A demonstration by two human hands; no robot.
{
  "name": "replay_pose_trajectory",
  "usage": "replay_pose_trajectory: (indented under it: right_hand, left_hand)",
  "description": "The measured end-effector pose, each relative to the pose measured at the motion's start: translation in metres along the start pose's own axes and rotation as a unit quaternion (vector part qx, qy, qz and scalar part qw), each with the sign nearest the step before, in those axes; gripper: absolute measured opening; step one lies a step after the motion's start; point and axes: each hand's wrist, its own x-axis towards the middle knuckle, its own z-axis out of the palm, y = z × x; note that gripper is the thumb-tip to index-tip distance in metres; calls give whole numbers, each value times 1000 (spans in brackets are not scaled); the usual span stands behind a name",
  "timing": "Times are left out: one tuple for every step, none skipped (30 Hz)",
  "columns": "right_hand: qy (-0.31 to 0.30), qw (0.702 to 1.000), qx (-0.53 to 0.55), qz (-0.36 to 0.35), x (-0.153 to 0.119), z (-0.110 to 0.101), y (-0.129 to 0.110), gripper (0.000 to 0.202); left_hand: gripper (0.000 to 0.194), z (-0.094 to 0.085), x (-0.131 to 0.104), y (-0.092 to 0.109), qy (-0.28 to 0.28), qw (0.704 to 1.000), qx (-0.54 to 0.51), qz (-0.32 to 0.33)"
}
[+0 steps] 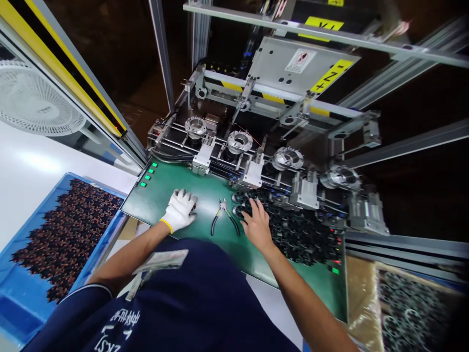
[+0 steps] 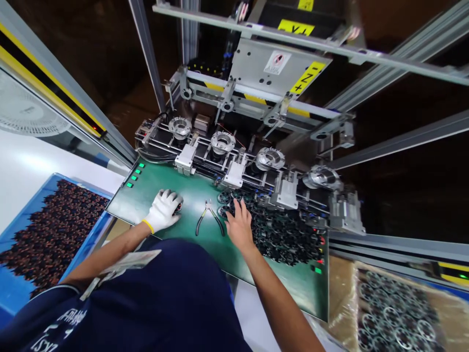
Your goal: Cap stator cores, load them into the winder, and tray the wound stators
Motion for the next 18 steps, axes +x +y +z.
replay_pose_trajectory:
  right_hand:
    - [-1,1000,17,6,1,2,-2,21]
    - [0,999,36,13,1,4,-4,19]
    - [3,998,57,20,2,5,-7,18]
    - [9,996,81,29,3,6,-10,16]
    - [16,993,107,38,3,6,-13,15]
    - [22,989,136,46,3,5,-17,17]
    - [25,984,169,52,3,4,-22,21]
    - [23,977,204,56,3,3,-28,29]
    - [16,969,240,56,4,1,-35,36]
    - [5,960,275,52,7,-1,-43,42]
    - [-9,951,306,44,12,-4,-52,46]
    - [-22,942,332,33,20,-8,-61,49]
    - [-32,935,352,18,31,-12,-70,50]
    - [-38,930,365,1,46,-18,-79,50]
    - [-40,927,371,-19,65,-25,-87,50]
    - [-37,927,370,-39,89,-34,-94,50]
    - [-29,930,362,-60,116,-43,-102,48]
    - [-18,934,348,-82,146,-52,-109,46]
  left_hand:
    - [54,-2,-4,-1,-1,1000,1,1]
    - [56,-4,-7,-1,-3,1000,2,1]
    - [60,-6,-11,-2,-2,1000,1,0]
    - [66,-8,-14,-3,6,1000,-4,-7]
    - [72,-9,-18,-5,22,999,-14,-19]
    - [76,-9,-23,-8,46,998,-29,-38]
    - [76,-8,-28,-12,78,994,-48,-63]
    - [74,-5,-34,-18,113,987,-70,-91]
    - [71,-1,-42,-24,146,978,-94,-120]
    - [67,5,-50,-30,171,968,-115,-145]
    - [63,12,-58,-36,189,959,-134,-166]
    - [59,20,-66,-42,199,952,-148,-181]
    - [57,28,-73,-46,204,947,-156,-192]
    - [55,36,-79,-50,207,945,-156,-199]
    - [53,43,-83,-53,211,944,-153,-202]
    - [51,49,-85,-55,216,943,-148,-203]
    - [50,54,-86,-56,221,943,-143,-203]
    - [50,58,-86,-57,226,942,-139,-203]
